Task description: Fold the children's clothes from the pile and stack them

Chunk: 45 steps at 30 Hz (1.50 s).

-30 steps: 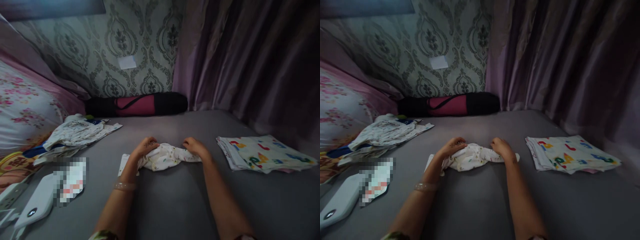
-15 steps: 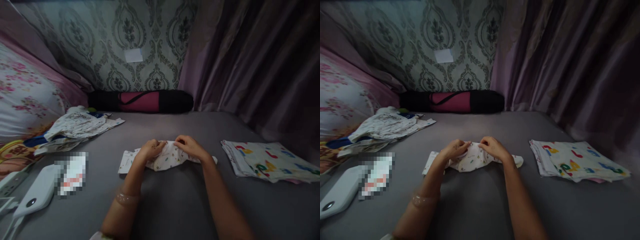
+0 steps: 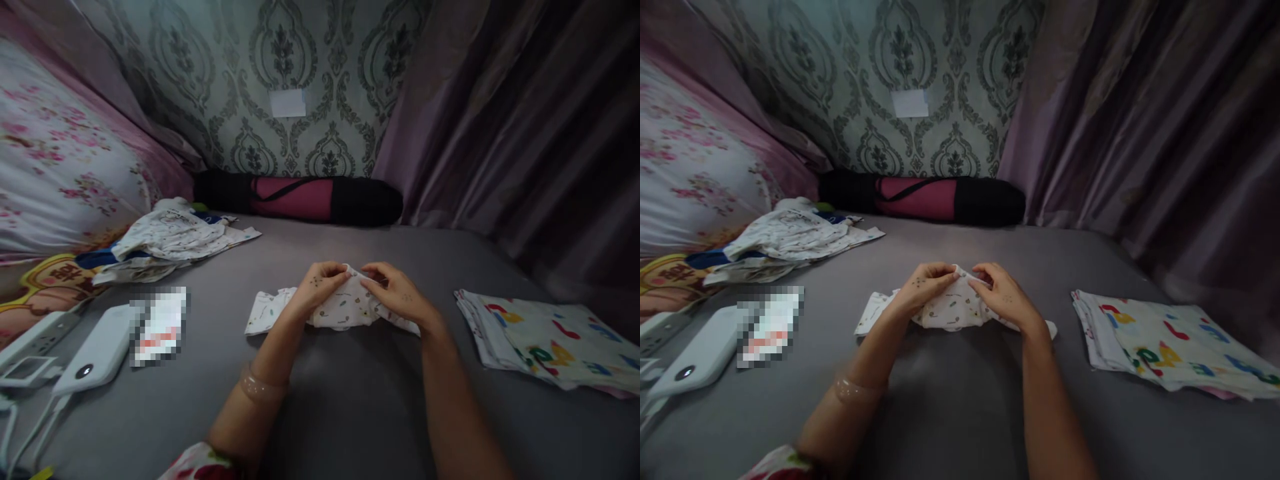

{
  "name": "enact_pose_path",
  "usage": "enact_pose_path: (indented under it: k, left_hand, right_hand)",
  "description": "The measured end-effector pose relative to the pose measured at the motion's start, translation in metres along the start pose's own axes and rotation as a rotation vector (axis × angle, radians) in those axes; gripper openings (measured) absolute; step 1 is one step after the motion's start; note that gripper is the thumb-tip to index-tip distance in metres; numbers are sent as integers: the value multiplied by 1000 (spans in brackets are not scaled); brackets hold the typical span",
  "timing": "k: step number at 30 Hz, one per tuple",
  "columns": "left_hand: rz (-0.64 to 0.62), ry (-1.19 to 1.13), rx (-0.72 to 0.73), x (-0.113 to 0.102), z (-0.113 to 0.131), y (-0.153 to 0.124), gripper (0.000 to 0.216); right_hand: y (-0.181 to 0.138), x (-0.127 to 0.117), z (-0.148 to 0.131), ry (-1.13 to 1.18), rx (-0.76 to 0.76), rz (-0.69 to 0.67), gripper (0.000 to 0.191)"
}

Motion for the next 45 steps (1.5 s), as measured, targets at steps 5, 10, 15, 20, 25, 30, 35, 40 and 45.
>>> enact_pose_path:
  k: [5,10,15,20,25,30,35,40,45]
  left_hand:
    - [-60,138,53,2,15,-6,27]
    - [-84,190,22,-24,28,-23,28]
    - [23,347,-15,-63,35,-46,26]
    - [-115,529,-150,-63,29,-50,25]
    - [-211,774,-228,-37,15,-37,29]
    - [-122,953,-180,-27,3,-25,30]
    - [-158,880,-223,-42,-3,-28,18]
    - [-78,744,-128,-65,12,-37,29]
    - [122,813,-140,-88,29,-52,30]
  right_hand:
    - [10,11,-2,69,-74,72,29]
    - [11,7,10,52,-35,127,30]
    - [7,-7,22,76,25,207,34]
    - [4,-13,27,110,70,240,37]
    - [4,-15,29,143,78,268,32]
    - [6,-14,37,150,68,284,32]
    - [3,-16,39,149,35,222,30]
    - [-3,-21,40,127,67,201,30]
    - [0,-20,27,120,47,70,28]
Point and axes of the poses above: each hand's wrist, its own y-axis towards the middle knuckle, its own x-axis out of the palm, z = x × y, the point moved 5 cm from there along y, towards the middle knuckle, and after that the axes turned 14 degrees about -z, right-handed, at the moved point
